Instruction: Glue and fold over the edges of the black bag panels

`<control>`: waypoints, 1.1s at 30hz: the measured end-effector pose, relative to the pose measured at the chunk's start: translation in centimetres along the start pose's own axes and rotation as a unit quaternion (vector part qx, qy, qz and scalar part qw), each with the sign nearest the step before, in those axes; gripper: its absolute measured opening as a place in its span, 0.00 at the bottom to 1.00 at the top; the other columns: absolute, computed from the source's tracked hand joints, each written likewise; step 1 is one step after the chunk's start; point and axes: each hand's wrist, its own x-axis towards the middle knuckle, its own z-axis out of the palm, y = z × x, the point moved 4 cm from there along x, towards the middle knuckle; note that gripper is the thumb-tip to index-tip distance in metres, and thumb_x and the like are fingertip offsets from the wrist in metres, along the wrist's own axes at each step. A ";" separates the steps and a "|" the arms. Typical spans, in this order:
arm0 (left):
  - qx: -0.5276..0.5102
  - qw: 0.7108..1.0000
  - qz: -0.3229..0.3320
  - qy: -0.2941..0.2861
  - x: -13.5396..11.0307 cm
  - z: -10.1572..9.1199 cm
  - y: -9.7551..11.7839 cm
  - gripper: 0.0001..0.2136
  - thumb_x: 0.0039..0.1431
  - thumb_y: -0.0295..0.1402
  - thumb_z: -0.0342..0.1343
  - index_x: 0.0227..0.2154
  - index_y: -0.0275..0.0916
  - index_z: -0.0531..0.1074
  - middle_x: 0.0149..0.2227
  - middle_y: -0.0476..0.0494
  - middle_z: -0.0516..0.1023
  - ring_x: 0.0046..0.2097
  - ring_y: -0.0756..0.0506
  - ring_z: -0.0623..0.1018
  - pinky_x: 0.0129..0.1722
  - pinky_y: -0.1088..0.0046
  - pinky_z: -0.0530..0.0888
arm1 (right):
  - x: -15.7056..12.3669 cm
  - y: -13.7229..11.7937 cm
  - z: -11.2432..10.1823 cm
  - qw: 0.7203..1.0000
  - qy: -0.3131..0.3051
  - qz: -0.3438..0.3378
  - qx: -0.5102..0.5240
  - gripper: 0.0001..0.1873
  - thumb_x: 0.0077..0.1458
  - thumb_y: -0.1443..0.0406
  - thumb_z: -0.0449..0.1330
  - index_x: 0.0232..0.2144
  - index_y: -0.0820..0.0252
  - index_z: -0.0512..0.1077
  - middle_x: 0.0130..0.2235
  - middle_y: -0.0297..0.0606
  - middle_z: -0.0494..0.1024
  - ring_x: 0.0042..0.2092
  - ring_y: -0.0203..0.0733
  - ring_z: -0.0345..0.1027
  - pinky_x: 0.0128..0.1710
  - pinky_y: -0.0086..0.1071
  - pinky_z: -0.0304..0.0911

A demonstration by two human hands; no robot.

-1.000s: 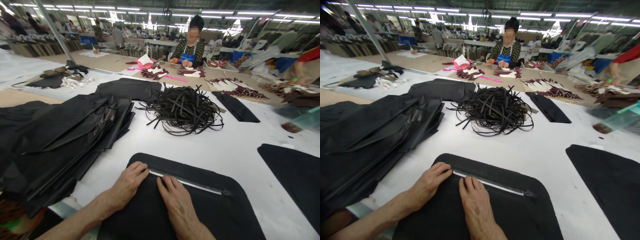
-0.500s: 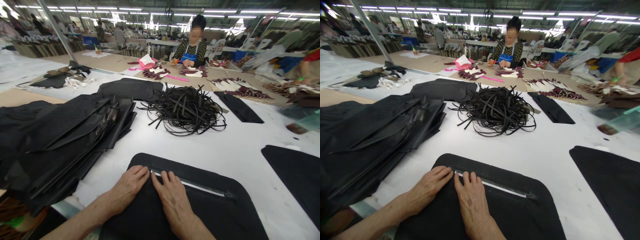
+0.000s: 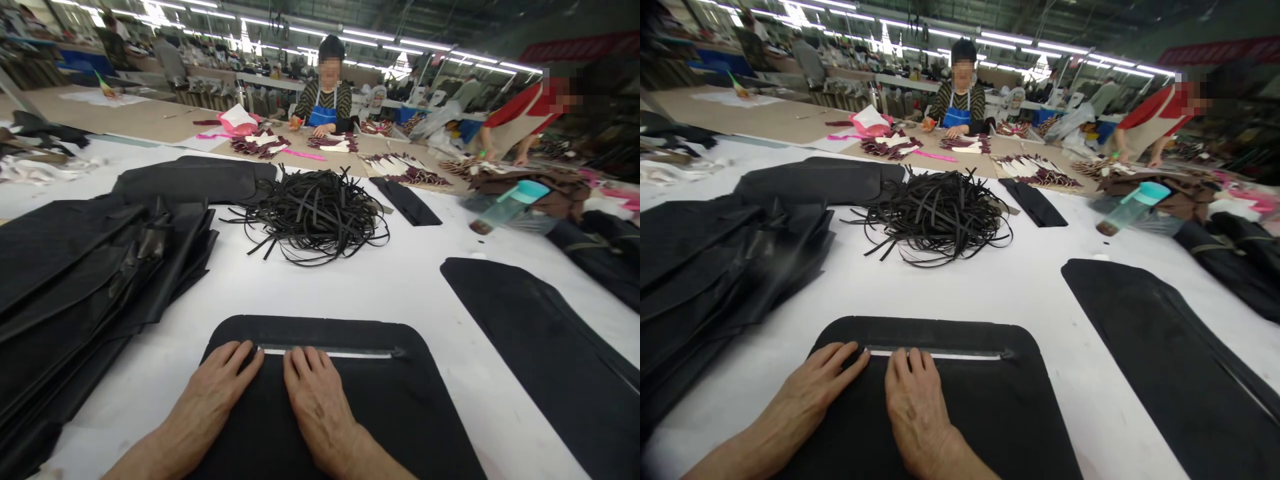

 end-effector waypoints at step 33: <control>-0.208 0.976 -0.053 -0.022 4.9 -0.7 1.2 0.09 0.59 0.21 0.45 0.33 0.37 0.70 0.39 0.45 0.71 0.40 0.46 0.69 0.42 0.66 0.70 | 1.9 2.5 0.4 0.999 0.029 -0.042 -0.020 0.08 0.48 0.75 0.61 0.31 0.61 0.69 0.32 0.37 0.69 0.33 0.43 0.61 0.29 0.36 0.58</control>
